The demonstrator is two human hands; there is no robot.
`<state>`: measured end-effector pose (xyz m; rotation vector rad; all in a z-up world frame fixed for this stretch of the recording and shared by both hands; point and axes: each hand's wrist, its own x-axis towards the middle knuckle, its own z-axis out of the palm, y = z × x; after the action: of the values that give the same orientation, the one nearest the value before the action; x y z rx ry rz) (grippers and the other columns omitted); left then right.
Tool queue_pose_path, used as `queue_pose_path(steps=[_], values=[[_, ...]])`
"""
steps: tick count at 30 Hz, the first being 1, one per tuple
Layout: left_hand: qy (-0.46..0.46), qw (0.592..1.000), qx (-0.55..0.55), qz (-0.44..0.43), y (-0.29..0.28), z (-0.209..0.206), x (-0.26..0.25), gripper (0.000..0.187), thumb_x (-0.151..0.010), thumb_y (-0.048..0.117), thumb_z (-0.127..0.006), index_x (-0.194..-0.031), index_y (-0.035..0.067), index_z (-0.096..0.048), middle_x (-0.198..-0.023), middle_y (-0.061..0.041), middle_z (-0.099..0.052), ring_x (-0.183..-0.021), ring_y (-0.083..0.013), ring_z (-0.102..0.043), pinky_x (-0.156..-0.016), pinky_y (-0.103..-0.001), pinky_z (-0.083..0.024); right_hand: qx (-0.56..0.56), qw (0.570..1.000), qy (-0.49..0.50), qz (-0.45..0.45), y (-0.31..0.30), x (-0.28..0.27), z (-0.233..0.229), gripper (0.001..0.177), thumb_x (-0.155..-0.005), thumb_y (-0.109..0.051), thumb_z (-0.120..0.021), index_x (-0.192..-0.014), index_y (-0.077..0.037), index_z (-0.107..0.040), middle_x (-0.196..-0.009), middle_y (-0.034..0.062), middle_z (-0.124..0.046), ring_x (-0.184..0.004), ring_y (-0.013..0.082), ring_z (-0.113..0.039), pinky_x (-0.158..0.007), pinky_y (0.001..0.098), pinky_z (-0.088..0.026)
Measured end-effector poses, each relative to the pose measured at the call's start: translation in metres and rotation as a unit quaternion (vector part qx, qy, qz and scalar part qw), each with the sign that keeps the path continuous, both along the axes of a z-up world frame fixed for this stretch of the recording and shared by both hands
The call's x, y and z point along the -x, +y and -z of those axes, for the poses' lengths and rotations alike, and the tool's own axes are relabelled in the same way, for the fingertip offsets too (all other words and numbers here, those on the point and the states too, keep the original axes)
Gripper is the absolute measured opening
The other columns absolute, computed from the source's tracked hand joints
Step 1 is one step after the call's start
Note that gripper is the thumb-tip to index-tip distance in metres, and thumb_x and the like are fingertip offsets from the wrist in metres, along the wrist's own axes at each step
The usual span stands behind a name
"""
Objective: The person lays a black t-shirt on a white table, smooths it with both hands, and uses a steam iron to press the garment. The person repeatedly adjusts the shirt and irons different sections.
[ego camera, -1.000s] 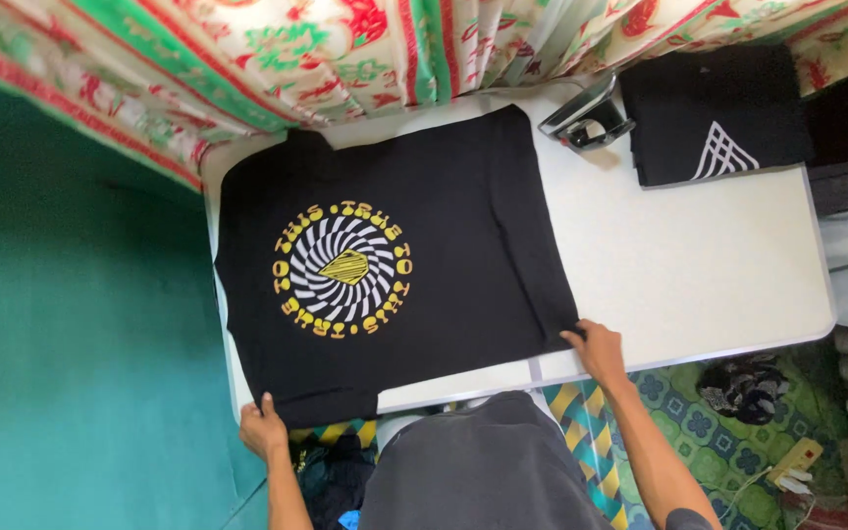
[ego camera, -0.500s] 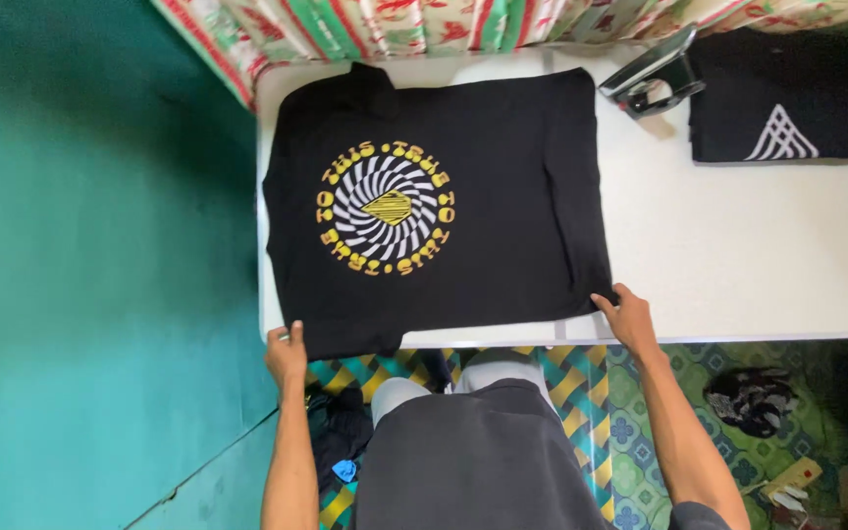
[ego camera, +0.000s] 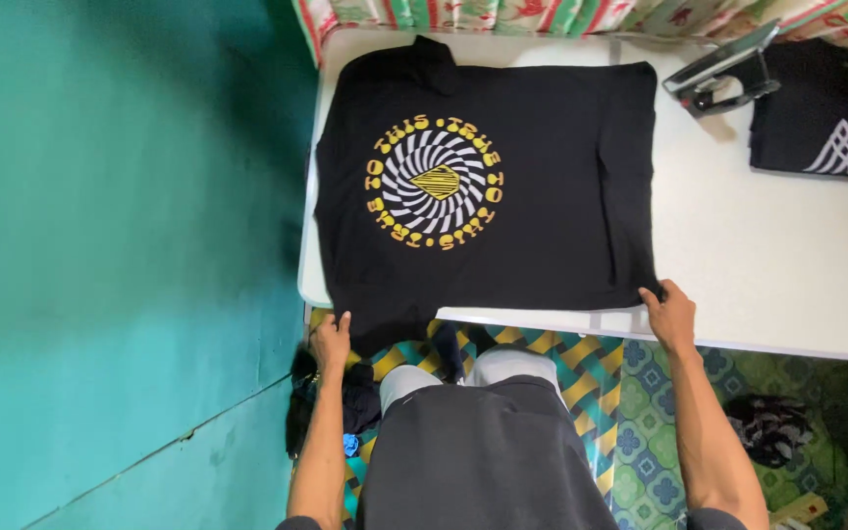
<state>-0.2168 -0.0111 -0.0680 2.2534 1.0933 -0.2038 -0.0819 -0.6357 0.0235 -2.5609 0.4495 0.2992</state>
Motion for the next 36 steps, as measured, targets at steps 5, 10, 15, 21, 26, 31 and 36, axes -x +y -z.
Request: queue_pose_path(steps=[5,10,15,21,26,31,36], values=[[-0.087,0.995,-0.046,-0.002,-0.001,-0.016,0.002,0.032,-0.095,0.049,-0.067,-0.096,0.017,-0.068,-0.085,-0.003,-0.074,-0.094,-0.0338,-0.071,-0.087,-0.050,-0.055,0.006,1.000,-0.008,0.026,-0.024,-0.005,0.034,0.037,-0.097,-0.041,-0.074,-0.106,-0.005,-0.072,-0.088,0.0230,-0.073,-0.098,0.0491,-0.069,-0.086,0.0562,-0.052],[-0.243,0.960,-0.140,-0.005,0.014,-0.049,-0.055,0.023,-0.092,0.029,-0.073,-0.095,0.007,-0.066,-0.084,-0.017,-0.063,-0.094,-0.0416,-0.064,-0.088,-0.053,-0.052,-0.010,1.000,0.016,0.018,-0.017,-0.008,0.033,0.041,-0.089,-0.051,-0.077,-0.101,-0.012,-0.074,-0.088,0.0162,-0.075,-0.097,0.0458,-0.071,-0.085,0.0543,-0.053],[-0.156,0.983,-0.096,0.010,0.046,-0.013,-0.125,0.029,-0.092,0.041,-0.076,-0.100,0.014,-0.071,-0.093,-0.006,-0.070,-0.100,-0.0348,-0.066,-0.094,-0.048,-0.052,0.019,0.997,0.073,-0.025,-0.014,-0.008,0.052,0.044,-0.097,-0.047,-0.069,-0.115,-0.008,-0.075,-0.103,0.0246,-0.078,-0.109,0.0504,-0.068,-0.095,0.0584,-0.053],[-0.062,0.986,-0.157,0.010,0.063,0.008,-0.154,0.015,-0.091,0.032,-0.079,-0.096,0.020,-0.071,-0.094,-0.004,-0.068,-0.097,-0.0354,-0.068,-0.085,-0.053,-0.056,0.086,0.992,0.081,-0.052,-0.006,-0.006,0.007,0.038,-0.105,-0.035,-0.060,-0.122,-0.003,-0.069,-0.106,0.0340,-0.075,-0.108,0.0542,-0.068,-0.097,0.0600,-0.052],[-0.078,0.990,-0.116,0.032,0.063,-0.014,-0.146,0.012,-0.099,0.026,-0.070,-0.102,0.015,-0.069,-0.096,-0.006,-0.068,-0.102,-0.0335,-0.068,-0.090,-0.050,-0.055,0.164,0.980,0.075,-0.086,-0.038,0.001,0.016,0.034,-0.107,-0.038,-0.057,-0.118,-0.007,-0.068,-0.100,0.0295,-0.077,-0.105,0.0495,-0.071,-0.094,0.0557,-0.056],[-0.076,0.995,-0.062,0.020,0.048,-0.042,-0.126,0.028,-0.098,0.040,-0.071,-0.109,0.014,-0.066,-0.097,-0.008,-0.072,-0.105,-0.0352,-0.068,-0.092,-0.052,-0.053,0.051,0.997,-0.031,-0.042,-0.002,0.004,-0.026,0.034,-0.106,-0.036,-0.064,-0.116,-0.004,-0.072,-0.110,0.0301,-0.073,-0.115,0.0510,-0.064,-0.101,0.0576,-0.050],[-0.037,0.997,-0.035,0.055,0.032,-0.050,-0.085,0.039,-0.095,0.044,-0.072,-0.110,0.009,-0.068,-0.098,-0.011,-0.075,-0.105,-0.0373,-0.069,-0.092,-0.053,-0.053,-0.018,0.994,-0.086,-0.059,0.031,0.010,-0.043,0.034,-0.103,-0.032,-0.069,-0.117,-0.001,-0.073,-0.107,0.0299,-0.072,-0.111,0.0479,-0.065,-0.101,0.0564,-0.049]])
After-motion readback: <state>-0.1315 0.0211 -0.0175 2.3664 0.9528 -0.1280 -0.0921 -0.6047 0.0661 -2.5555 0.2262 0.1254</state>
